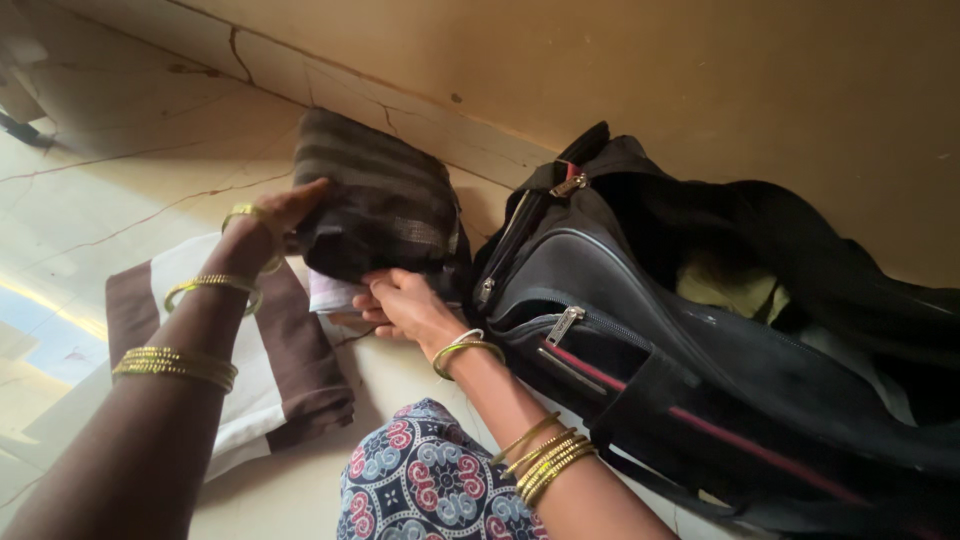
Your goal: The person takes various clothes out of a black bag, folds them, and stacks them on the floor.
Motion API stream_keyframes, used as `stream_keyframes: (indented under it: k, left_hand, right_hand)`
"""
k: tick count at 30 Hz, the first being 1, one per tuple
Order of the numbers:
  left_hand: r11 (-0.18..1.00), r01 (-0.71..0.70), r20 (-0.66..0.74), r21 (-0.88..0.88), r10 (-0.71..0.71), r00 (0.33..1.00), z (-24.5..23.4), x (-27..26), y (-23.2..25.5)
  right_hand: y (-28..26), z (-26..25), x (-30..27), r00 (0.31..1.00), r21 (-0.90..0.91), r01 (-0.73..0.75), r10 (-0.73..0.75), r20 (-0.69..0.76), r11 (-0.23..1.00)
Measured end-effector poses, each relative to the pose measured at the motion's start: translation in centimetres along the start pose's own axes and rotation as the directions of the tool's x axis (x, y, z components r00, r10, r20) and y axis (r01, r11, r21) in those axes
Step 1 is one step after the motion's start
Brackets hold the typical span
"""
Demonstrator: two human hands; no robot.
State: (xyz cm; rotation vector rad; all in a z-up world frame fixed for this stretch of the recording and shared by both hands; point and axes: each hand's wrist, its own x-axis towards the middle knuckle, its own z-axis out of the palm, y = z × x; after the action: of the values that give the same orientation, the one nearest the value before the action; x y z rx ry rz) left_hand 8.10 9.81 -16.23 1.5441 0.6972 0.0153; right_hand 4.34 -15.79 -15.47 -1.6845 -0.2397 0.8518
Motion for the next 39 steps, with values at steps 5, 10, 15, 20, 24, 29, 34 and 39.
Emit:
stream_keyframes:
  k: [5,10,15,20,24,29,34,39]
  left_hand:
    - [0.937,-0.039,0.193,-0.346,0.111,0.975,1.1,0.7,2.3]
    - [0.686,-0.037,0.234,-0.727,0.298,0.925,1.7,-3.0,5.7]
    - [0.497,0.02,0.314,-0.868,0.517,0.796,-1.9,-7.0,8.3]
    - [0.473,-0.055,0.319,-0.879,0.671,0.669,-6.5,-12.8,5.2]
    - [0.746,-0.593,0.022,-0.304,0.627,0.778,-10.1,-17.9,-0.7]
    - [0.446,-0.834,0.071,0.326,0.868,0.492,-15.5,-19.8,-9.0]
    - [0.871,0.041,-0.015,-0.49,-0.056,0.998,-21.1,-18.1,-19.3]
    - [0.916,0.135,-0.066,-0.379,-0.173,0.983,-18.2,-18.9,-23.3]
  right_hand:
    - [0.0,-0.3,-1.1,0.994,0.01,0.03,-0.03,0.107,1.0]
    - [0.1,0.1,-1.3,0.952,0.114,0.04,-0.072,0.298,0.993]
    - [-2.2,0.8,-2.1,0.95,0.669,-0.079,-0.147,0.275,0.739]
    - [-4.3,-0.5,-1.4,0.897,0.943,-0.268,-0.307,0.319,0.198]
    - [-7.1,-2.6,-0.3,0.641,0.926,0.056,-0.724,0.253,0.373]
    - [-7.7,0.3,-0.5,0.917,0.531,0.355,-0.396,-0.04,0.769]
    - [-4.3,3.8,0.8,0.886,0.135,0.389,-0.41,0.215,0.911]
    - [2.5,6.3,0.7,0.987,-0.53,0.136,-0.067,0.146,0.837]
